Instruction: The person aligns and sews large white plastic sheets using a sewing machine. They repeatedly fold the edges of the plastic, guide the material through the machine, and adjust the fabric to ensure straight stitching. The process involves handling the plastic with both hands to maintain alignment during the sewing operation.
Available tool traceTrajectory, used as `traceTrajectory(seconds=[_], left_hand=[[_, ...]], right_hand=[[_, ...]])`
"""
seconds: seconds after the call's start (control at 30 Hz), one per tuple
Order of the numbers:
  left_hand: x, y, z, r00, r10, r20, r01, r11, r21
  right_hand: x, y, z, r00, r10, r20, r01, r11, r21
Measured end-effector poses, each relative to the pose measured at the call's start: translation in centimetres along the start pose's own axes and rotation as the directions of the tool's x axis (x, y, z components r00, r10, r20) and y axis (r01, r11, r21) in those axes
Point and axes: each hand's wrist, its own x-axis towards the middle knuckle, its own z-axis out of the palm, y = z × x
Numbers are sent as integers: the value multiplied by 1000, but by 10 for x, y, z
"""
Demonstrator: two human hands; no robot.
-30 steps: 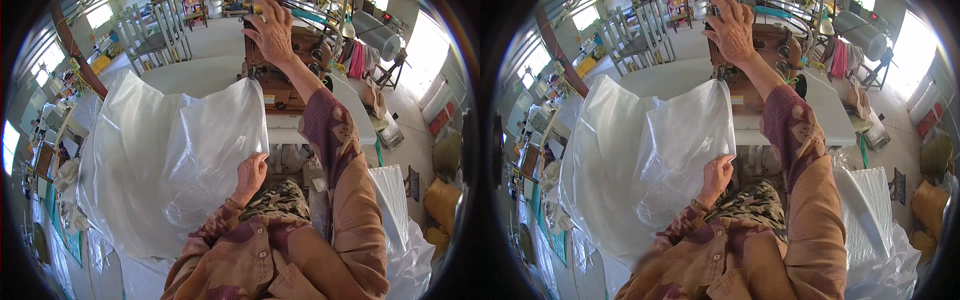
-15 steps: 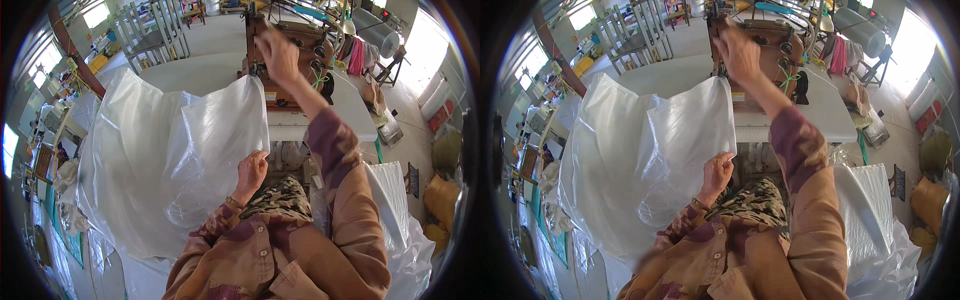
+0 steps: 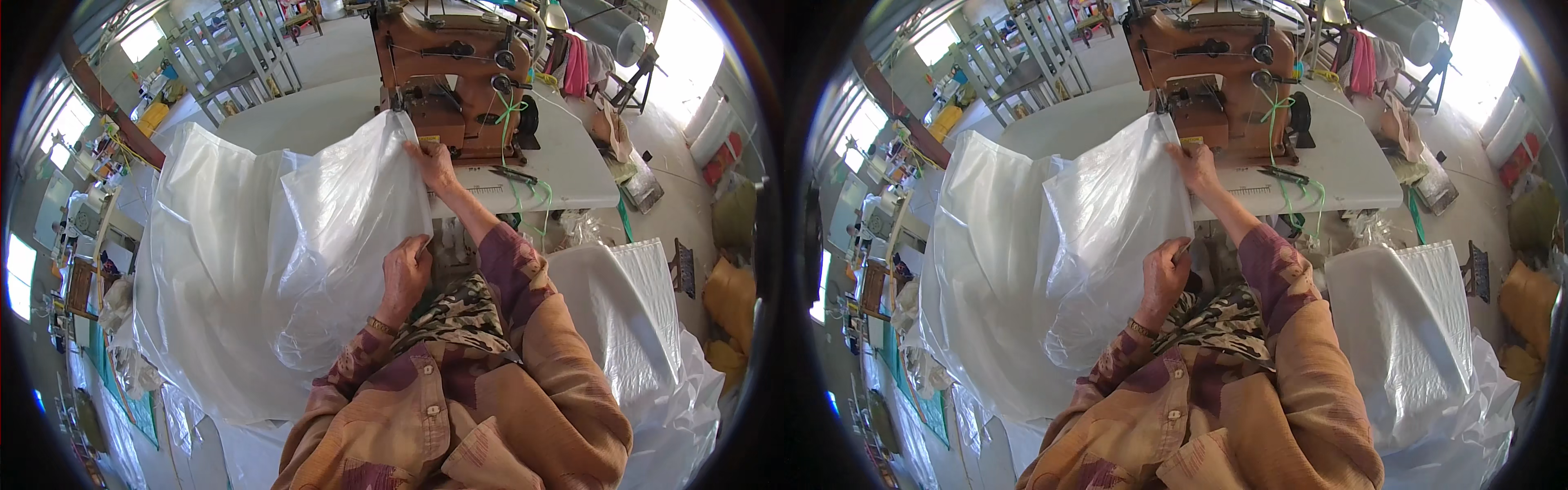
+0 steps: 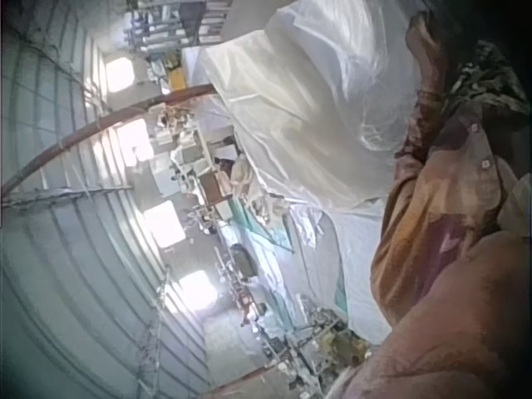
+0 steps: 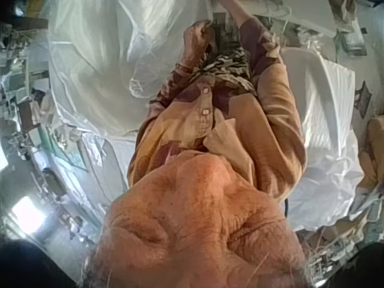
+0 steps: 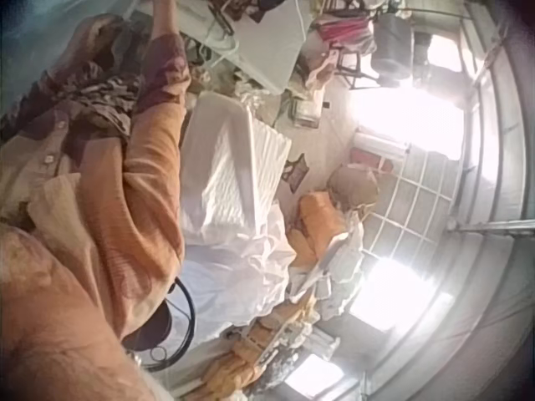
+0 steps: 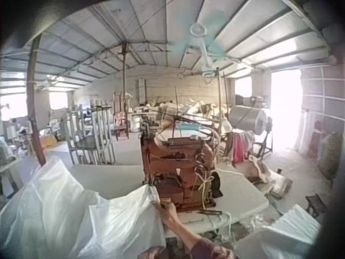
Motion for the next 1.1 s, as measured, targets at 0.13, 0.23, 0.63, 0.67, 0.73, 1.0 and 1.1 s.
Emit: traceTrajectory(seconds=[0.13,0.23,0.63,0.67,0.73,1.0,1.1], left_hand=[[1,-1,0,1000,-26,16,26,1000,-14],[0,9,-1,1000,-30,0,30,999,14],[25,5,0,996,83,-45,-68,959,277],[27,4,1,995,91,-46,-74,956,284],[33,0,1,992,107,-60,-84,949,303],[68,-5,-2,994,81,-72,-51,937,344],[88,-5,-1,989,85,-120,-42,947,319]], right_hand=[[1,-1,4,998,-62,-20,62,998,-13],[-6,-9,7,998,-55,-40,57,997,52],[-31,-28,4,997,-46,64,32,978,205],[-32,-27,6,997,-46,70,28,972,235],[-33,-26,9,995,-33,96,2,951,309],[-29,-10,2,973,-156,172,127,978,168],[-28,-11,2,974,-119,194,73,970,231]])
